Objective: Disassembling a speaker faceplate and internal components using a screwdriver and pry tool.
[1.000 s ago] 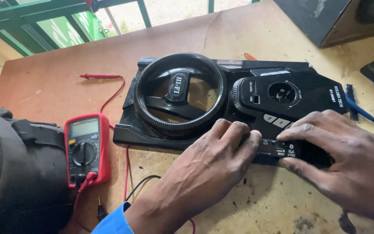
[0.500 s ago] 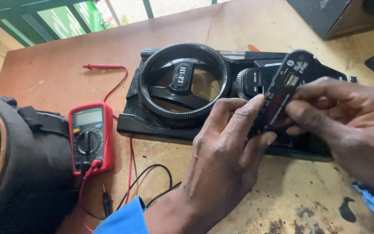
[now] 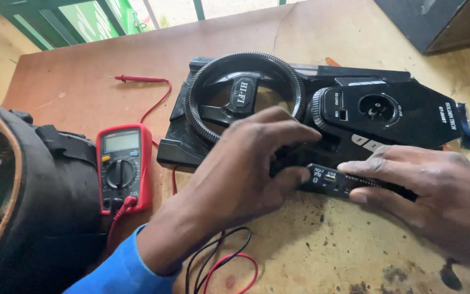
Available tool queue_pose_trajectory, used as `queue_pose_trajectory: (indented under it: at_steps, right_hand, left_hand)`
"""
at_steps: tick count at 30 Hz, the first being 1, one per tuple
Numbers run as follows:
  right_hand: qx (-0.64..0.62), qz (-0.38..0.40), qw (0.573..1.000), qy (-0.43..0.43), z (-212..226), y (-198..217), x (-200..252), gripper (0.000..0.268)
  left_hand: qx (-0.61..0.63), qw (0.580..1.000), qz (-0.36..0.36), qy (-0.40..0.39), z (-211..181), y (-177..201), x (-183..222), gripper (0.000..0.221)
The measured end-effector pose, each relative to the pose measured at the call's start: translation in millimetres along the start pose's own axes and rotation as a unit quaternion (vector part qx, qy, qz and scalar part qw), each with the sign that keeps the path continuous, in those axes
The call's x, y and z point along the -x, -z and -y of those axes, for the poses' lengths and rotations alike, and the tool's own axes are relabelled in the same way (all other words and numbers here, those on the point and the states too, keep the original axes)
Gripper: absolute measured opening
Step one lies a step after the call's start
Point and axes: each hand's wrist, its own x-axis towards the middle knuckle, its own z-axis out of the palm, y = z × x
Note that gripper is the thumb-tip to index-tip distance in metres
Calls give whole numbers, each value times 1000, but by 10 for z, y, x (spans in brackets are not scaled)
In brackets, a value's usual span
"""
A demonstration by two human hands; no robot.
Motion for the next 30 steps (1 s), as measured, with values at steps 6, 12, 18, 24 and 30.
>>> queue_pose_trajectory:
  at_steps: [6, 12, 18, 24, 30]
  right_hand:
    - [41, -16, 999, -23, 67, -26, 33, 43]
    - [-66, -81, 994, -19, 166, 44, -4, 22]
    - [-54, -162, 985, -15, 257, 33, 34, 22]
    - [34, -176, 974, 139, -41, 11, 115, 42]
    - [13, -175, 983, 47, -21, -38, 157, 41]
  left_hand:
    - [-124, 991, 46, -30, 47, -283, 59, 32]
    - [-155, 982, 25, -106, 115, -378, 83, 13]
    - [-209, 970, 13, -126, 93, -417, 104, 6]
    - [-307, 937, 6, -165, 117, -436, 118, 4]
    - [-221, 965, 22, -139, 101, -403, 97, 13]
